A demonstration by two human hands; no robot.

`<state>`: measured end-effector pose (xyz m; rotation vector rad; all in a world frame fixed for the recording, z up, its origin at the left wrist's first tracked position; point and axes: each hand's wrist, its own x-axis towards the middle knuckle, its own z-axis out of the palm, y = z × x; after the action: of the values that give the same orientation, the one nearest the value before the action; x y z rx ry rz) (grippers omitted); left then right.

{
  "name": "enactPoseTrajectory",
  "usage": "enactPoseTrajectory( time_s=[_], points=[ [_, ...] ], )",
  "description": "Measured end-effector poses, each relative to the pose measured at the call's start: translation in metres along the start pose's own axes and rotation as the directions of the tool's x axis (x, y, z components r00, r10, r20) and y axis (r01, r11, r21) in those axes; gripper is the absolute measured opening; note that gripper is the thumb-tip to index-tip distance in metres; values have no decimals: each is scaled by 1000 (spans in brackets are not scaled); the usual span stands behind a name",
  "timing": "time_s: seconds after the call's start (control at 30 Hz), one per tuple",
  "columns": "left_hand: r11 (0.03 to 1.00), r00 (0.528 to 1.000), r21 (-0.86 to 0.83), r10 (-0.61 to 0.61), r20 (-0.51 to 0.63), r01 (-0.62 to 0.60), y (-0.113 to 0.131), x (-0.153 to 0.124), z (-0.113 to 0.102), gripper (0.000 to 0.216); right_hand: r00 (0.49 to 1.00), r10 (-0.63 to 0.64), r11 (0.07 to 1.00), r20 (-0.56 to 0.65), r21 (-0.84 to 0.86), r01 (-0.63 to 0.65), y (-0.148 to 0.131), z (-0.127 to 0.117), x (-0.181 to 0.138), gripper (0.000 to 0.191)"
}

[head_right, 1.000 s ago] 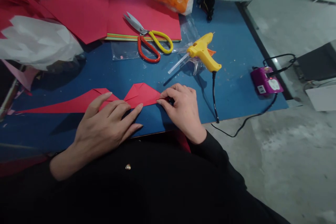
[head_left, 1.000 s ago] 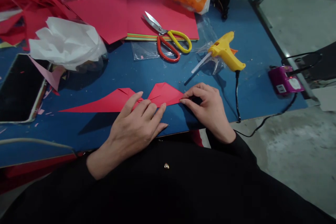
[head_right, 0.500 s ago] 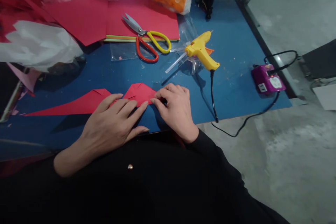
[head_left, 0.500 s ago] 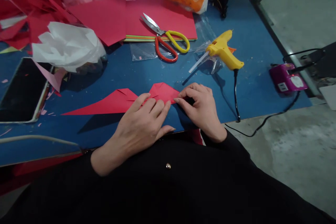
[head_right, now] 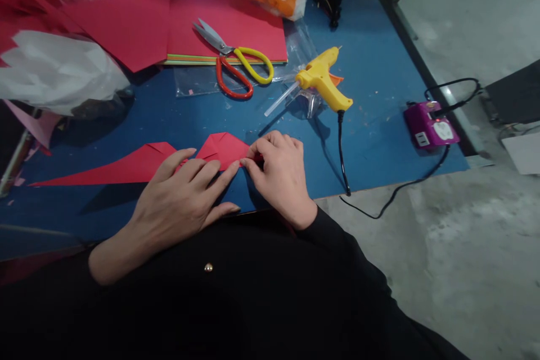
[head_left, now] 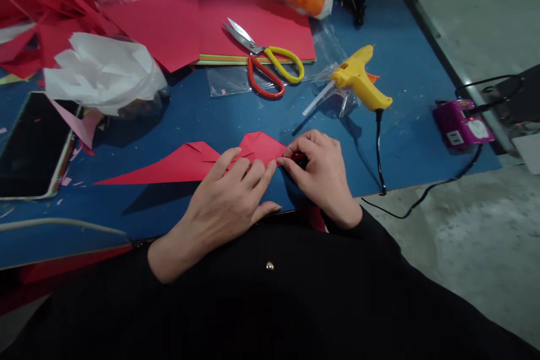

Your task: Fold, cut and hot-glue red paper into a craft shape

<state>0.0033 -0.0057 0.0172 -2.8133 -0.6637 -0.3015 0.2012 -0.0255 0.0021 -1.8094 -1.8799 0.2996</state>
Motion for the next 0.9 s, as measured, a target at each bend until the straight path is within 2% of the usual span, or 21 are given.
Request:
enactPoseTrajectory(
  time_s=[0.37, 0.53, 0.7, 0.8, 0.87, 0.9],
  points=[
    [1000, 1000, 3, -6, -15, 6, 0, 0, 2, 59, 997, 70, 997, -20, -9, -70, 7, -5, -5, 5],
    [1000, 1000, 1, -13, -8, 13, 1, -2, 2, 57, 995, 91, 995, -39, 43, -90, 17, -9, -7, 3],
    [1000, 1000, 5, -22, -13, 22, 0, -3, 3, 56, 994, 84, 996, -68, 46, -81, 21, -12, -12, 13],
    [1000, 1000, 1, -25, -11, 25, 0, -3, 3, 57, 984, 22, 1000, -179, 1, -22, 14, -14, -20, 30],
    [1000, 1000, -2, -22, -13, 22, 0, -4, 4, 57, 971, -101, 994, -216, -60, 90, 7, -14, -26, 39],
    [1000, 1000, -3, -22, -17, 22, 0, -4, 4, 57, 963, -185, 981, -196, -100, 168, 4, -13, -29, 42]
  ],
)
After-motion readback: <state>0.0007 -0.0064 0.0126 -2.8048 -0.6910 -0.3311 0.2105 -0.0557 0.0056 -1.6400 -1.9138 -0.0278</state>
